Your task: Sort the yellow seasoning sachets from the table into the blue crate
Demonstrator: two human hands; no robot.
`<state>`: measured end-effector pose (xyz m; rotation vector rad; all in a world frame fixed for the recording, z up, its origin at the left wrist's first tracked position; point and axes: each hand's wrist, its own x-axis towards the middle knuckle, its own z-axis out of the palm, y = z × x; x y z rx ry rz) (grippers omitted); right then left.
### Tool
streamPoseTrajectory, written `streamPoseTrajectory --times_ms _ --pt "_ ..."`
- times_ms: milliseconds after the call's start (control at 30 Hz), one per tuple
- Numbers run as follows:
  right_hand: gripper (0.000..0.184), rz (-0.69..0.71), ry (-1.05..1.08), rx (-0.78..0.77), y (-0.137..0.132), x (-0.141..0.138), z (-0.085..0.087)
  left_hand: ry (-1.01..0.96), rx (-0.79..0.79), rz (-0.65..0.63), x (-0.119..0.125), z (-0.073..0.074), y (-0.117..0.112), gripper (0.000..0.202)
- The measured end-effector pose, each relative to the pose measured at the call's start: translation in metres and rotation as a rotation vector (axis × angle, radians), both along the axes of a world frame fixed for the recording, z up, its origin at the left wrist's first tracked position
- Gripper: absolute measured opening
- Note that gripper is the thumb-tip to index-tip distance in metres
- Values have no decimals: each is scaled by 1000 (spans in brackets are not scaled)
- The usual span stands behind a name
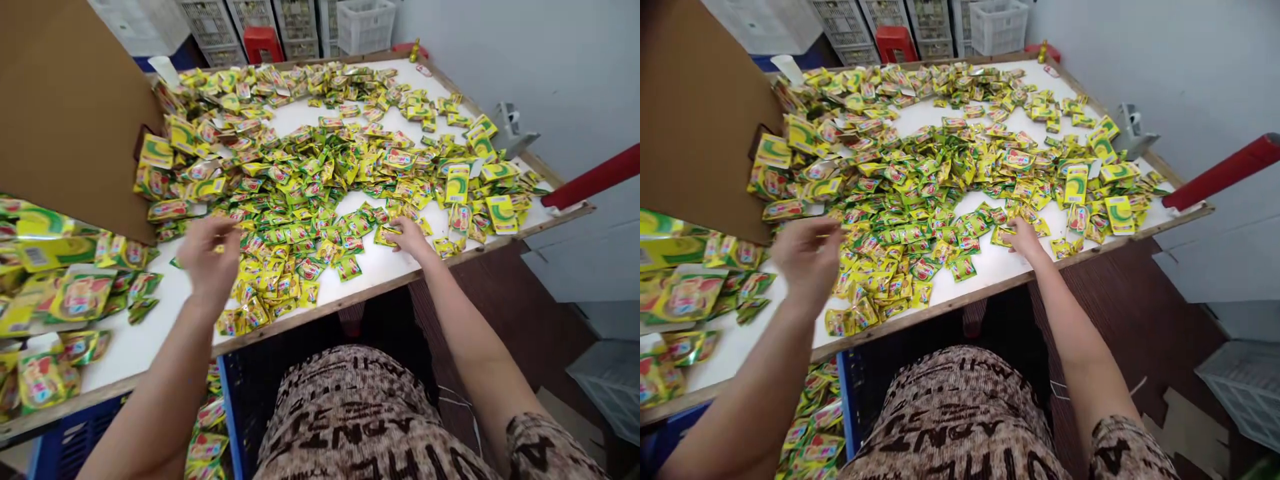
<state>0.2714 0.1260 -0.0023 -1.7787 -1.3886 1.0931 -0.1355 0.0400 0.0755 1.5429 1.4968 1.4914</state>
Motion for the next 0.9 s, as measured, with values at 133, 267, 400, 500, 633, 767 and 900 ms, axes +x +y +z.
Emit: streamPoseTrajectory --times_ms 133,267,400,500,633,767,900 --pt "20 276 -36 162 10 29 25 468 111 -231 101 -15 61 14" --pt "31 566 -214 232 30 24 33 498 38 -527 167 -31 95 20" --pt "27 604 -517 174 48 0 16 441 -71 -508 194 -41 121 18" --pt "21 612 -640 223 47 -9 11 464 -55 -507 212 -37 141 20" --pt "17 683 -600 238 22 -19 19 582 72 -650 273 -23 164 24" --pt "17 681 -423 202 -19 -34 15 860 256 -929 372 -21 173 43" --pt "20 687 -351 221 -56 -38 3 1159 294 -1132 444 -40 174 53"
